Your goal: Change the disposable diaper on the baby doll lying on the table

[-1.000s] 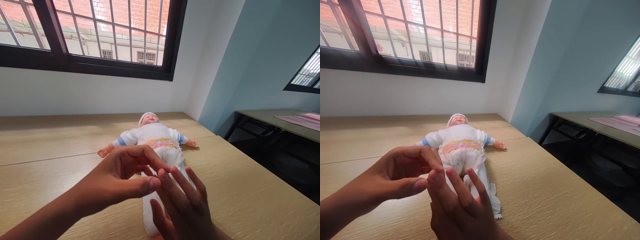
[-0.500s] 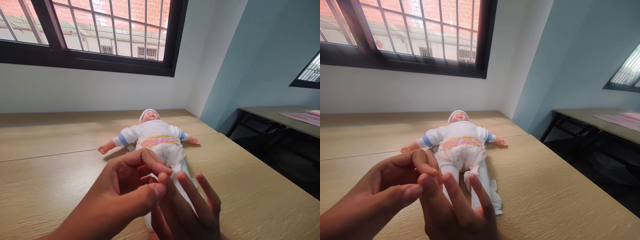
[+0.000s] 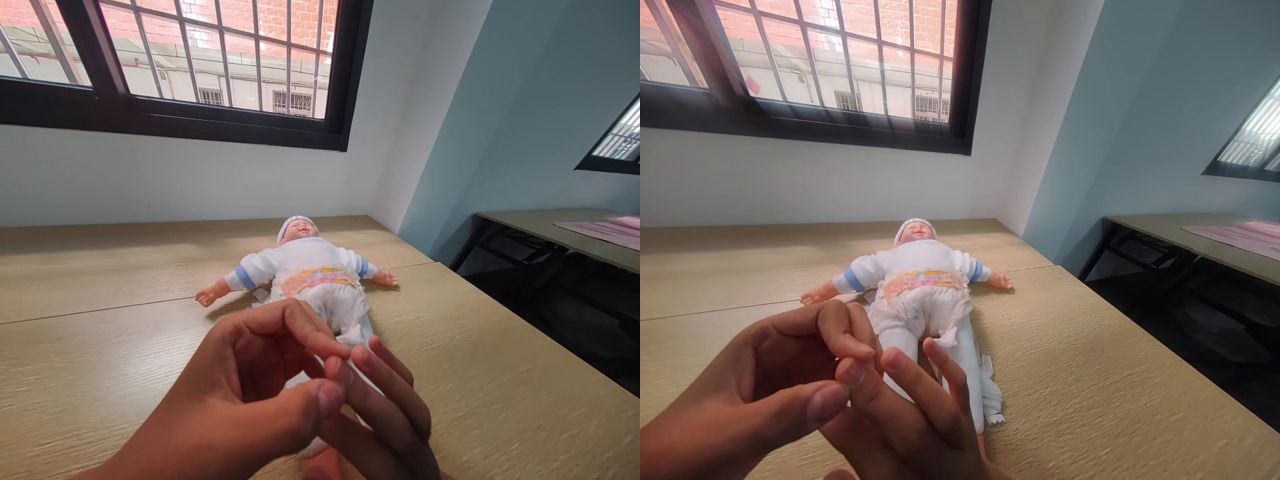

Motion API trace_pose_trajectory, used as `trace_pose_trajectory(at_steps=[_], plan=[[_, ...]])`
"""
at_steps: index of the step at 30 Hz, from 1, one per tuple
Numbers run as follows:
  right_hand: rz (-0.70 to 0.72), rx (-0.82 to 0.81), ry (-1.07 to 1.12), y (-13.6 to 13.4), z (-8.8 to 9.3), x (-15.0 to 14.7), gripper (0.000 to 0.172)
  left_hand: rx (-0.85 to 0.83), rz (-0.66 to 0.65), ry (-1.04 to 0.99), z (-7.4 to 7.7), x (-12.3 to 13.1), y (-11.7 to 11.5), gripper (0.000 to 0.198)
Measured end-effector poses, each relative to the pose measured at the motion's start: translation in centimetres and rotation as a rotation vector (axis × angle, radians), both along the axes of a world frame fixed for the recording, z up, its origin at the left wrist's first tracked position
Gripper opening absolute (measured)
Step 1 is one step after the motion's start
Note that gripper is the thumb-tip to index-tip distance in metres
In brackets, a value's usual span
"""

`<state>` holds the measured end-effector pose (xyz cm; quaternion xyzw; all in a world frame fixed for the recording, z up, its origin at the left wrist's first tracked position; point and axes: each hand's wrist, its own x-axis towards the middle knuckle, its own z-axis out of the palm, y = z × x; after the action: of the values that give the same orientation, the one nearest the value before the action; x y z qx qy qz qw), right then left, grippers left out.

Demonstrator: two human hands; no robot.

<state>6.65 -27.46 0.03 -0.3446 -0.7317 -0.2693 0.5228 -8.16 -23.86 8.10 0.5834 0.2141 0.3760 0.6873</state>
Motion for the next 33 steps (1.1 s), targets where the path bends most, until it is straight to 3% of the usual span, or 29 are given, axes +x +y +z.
trace_pose_trajectory(at_steps=[8, 13, 25, 33], plan=[[0.072, -0.032, -0.008, 0.1, 0.6, 0.5, 0.035, -0.086, -0.006, 0.023, -0.1, -0.1, 0.3, 0.016], [-0.013, 0.029, -0.028, 0.9, 0.7, 0.2, 0.027, -0.112, 0.06, 0.073, -0.3, -0.1, 0.6, 0.015], [-0.151, 0.036, -0.18, 1.5, -0.1, 0.5, 0.037, -0.15, 0.137, 0.115, -0.8, -0.1, 1.3, 0.016], [0.046, -0.044, -0.023, 1.4, 0.9, 0.3, 0.026, -0.105, 0.133, 0.096, -0.6, -0.1, 1.1, 0.014]])
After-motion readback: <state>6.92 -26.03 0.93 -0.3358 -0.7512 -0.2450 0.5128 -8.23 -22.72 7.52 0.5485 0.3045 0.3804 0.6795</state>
